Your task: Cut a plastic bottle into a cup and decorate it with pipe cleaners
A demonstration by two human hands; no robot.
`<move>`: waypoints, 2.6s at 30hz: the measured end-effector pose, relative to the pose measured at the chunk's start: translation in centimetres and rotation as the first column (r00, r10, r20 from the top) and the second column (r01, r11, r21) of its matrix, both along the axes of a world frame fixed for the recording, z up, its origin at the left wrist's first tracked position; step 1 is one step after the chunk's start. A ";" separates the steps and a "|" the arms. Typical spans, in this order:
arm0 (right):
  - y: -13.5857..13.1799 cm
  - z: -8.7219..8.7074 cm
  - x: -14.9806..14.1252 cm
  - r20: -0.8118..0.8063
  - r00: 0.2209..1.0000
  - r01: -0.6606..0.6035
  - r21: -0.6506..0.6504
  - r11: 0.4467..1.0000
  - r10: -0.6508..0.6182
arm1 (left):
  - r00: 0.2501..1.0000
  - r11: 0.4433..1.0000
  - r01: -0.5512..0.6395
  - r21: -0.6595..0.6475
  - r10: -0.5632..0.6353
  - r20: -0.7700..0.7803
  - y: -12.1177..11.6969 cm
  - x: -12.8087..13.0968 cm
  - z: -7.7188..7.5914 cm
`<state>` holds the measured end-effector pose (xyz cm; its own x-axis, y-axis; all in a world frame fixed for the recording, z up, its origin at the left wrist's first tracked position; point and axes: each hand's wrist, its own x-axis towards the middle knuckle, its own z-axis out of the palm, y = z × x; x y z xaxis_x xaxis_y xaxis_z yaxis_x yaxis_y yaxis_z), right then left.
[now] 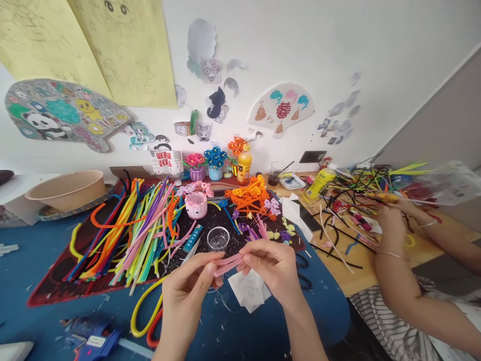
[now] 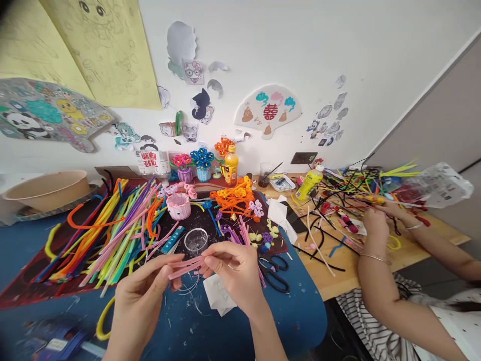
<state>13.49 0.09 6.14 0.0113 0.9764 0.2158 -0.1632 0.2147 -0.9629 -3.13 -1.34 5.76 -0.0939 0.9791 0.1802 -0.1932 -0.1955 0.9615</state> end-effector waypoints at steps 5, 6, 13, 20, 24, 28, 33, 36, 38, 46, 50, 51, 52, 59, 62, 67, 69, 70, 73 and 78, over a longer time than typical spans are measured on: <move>-0.6 -0.2 -0.3 -0.015 0.989 0.149 0.091 0.985 -0.148 | 0.998 0.998 -0.064 0.011 0.064 0.018 -0.2 -0.2 -0.6; -0.8 -0.2 -0.4 -0.017 0.986 0.164 0.107 0.981 -0.163 | 0.997 0.997 -0.078 0.017 0.079 -0.016 -0.3 -0.2 -0.6; -1.3 -0.3 -0.4 0.035 0.987 0.147 0.190 0.971 -0.156 | 0.991 0.996 -0.072 -0.055 0.065 -0.120 -0.8 0.1 0.0; -1.8 -0.9 -0.2 0.155 0.974 0.113 0.292 0.950 -0.163 | 0.997 0.990 -0.019 -0.140 0.008 -0.079 -0.9 0.5 0.2; -1.8 -1.3 -0.4 0.167 0.971 0.117 0.281 0.952 -0.169 | 0.994 0.992 -0.062 -0.108 0.051 -0.100 -0.9 0.5 -0.1; -1.9 -1.4 -0.6 0.169 0.972 0.119 0.259 0.959 -0.166 | 0.987 0.991 -0.119 -0.067 0.110 -0.120 -1.0 0.4 -0.3; -1.7 -1.4 -0.4 0.160 0.967 0.159 0.239 0.958 -0.200 | 0.997 0.995 -0.019 -0.097 0.012 -0.072 -0.6 0.2 -0.1; -1.6 -1.4 -0.4 0.163 0.966 0.163 0.231 0.959 -0.203 | 0.995 0.998 -0.007 -0.070 0.001 -0.098 -0.3 0.1 -0.3; -1.5 -1.4 -0.4 0.163 0.967 0.160 0.220 0.962 -0.198 | 0.991 0.998 -0.039 -0.047 0.032 -0.133 -0.2 0.1 -0.5; -1.5 -1.4 -0.5 0.151 0.968 0.171 0.197 0.965 -0.203 | 0.931 0.980 -0.154 0.123 0.186 -0.313 -0.4 -0.3 -0.7; -1.4 -1.5 -0.3 0.167 0.966 0.159 0.213 0.964 -0.196 | 0.842 0.955 -0.180 0.234 0.273 -0.466 -0.4 -0.5 -0.5; -1.4 -1.6 -0.2 0.170 0.966 0.156 0.218 0.963 -0.195 | 0.815 0.947 -0.175 0.269 0.292 -0.501 -0.4 -0.6 -0.5; -1.4 -1.6 -0.2 0.170 0.966 0.155 0.221 0.963 -0.195 | 0.785 0.938 -0.165 0.306 0.313 -0.534 -0.4 -0.6 -0.5; -1.5 -1.3 -0.3 0.129 0.972 0.171 0.172 0.970 -0.194 | 0.631 0.861 -0.087 0.502 0.437 -0.640 -0.5 -1.0 -0.2; -1.6 -1.2 -0.3 0.111 0.976 0.168 0.158 0.973 -0.187 | 0.695 0.906 -0.093 0.413 0.356 -0.625 -0.5 -0.9 0.1; -1.8 -1.1 -0.8 0.036 0.984 0.168 0.083 0.982 -0.172 | 0.784 0.931 -0.166 0.326 0.325 -0.528 -0.7 -0.4 0.1; -1.9 -1.1 -1.2 0.003 0.986 0.167 0.047 0.985 -0.167 | 0.803 0.935 -0.210 0.288 0.332 -0.495 -0.9 -0.1 0.0; -2.0 -1.0 -1.3 -0.010 0.986 0.166 0.032 0.986 -0.165 | 0.808 0.935 -0.231 0.269 0.338 -0.482 -1.0 0.0 0.0; -2.1 -1.0 -1.5 -0.037 0.985 0.167 0.006 0.986 -0.167 | 0.822 0.935 -0.274 0.226 0.350 -0.450 -1.2 0.3 0.1; -1.9 -0.9 -1.0 -0.044 0.985 0.165 -0.002 0.986 -0.165 | 0.888 0.973 -0.192 0.130 0.228 -0.399 -0.9 -0.1 0.5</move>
<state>12.54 -1.79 5.26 0.1821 0.9600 0.2127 -0.1672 0.2434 -0.9554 -3.25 -2.21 6.25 -0.1957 0.9241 0.3283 0.2675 -0.2718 0.9244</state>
